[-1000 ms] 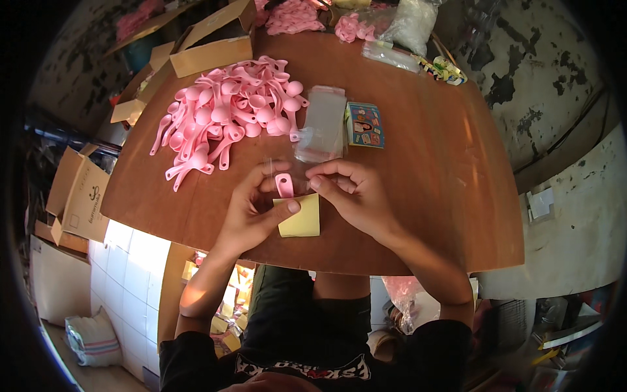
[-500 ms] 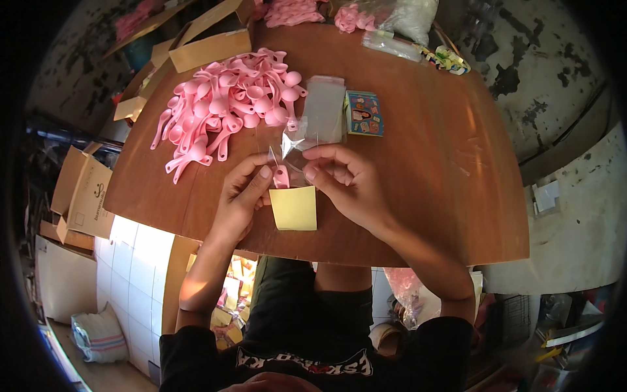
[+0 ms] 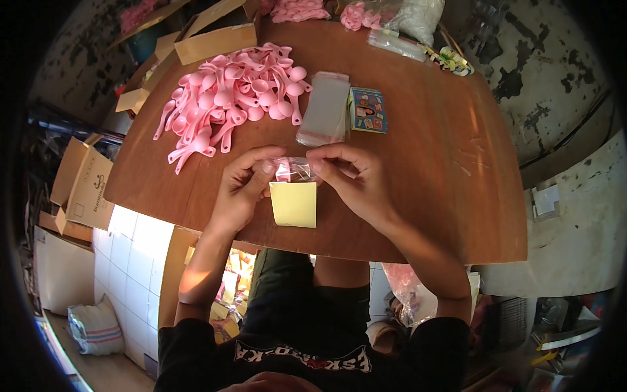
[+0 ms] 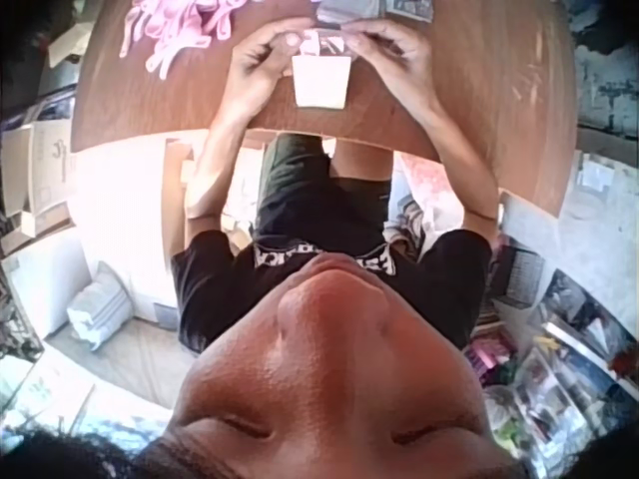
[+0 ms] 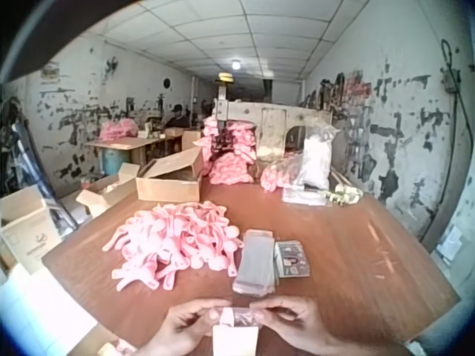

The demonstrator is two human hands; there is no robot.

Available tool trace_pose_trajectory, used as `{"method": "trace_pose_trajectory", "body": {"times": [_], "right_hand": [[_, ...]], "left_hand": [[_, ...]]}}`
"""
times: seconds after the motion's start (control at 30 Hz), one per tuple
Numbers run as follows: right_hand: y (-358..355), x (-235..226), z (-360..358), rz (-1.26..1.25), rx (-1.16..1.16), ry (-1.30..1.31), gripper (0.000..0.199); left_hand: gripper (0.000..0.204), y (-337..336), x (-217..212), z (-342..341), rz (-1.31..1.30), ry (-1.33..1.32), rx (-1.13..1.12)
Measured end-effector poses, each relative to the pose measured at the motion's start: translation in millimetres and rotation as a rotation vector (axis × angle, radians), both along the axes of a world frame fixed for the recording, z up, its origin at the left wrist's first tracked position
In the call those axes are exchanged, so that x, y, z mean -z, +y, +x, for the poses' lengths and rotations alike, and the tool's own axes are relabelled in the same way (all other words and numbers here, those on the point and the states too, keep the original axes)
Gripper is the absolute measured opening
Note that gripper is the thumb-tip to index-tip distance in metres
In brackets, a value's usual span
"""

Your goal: The person repeatedly picks up pink plastic spoons and places them into small clear plastic bags along with yellow paper inserts. The person seals each bag and sets it aside on the table. The process is repeated continuously throughout the clip.

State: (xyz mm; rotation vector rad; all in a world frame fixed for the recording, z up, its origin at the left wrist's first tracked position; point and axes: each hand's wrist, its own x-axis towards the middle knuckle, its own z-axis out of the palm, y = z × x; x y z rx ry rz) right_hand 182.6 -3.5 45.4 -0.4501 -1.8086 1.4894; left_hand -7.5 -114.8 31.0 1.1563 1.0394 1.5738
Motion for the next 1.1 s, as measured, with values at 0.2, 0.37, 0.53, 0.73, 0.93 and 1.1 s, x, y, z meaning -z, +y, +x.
{"method": "trace_pose_trajectory", "body": {"times": [0.2, 0.37, 0.53, 0.73, 0.93, 1.1], "right_hand": [[4, 3, 8, 0.054, -0.035, -0.006, 0.013], [2, 5, 4, 0.133, -0.092, 0.05, 0.017], [4, 6, 6, 0.149, -0.098, 0.031, 0.019], [0, 4, 5, 0.142, -0.123, 0.074, 0.017], [-6, 7, 0, 0.277, -0.083, 0.074, 0.021], [-15, 9, 0, 0.211, -0.032, 0.026, 0.025]], "left_hand": [[0.026, -1, 1, 0, 0.005, -0.002, 0.026], [0.023, -3, 8, -3, 0.105, 0.161, -0.069], [0.023, -2, 6, -1, 0.119, 0.134, -0.05], [0.025, -2, 14, -13, 0.095, 0.073, 0.018], [0.025, -5, 8, -3, 0.157, 0.137, 0.017], [0.034, -48, 2, -20, -0.018, 0.088, 0.024]]}}
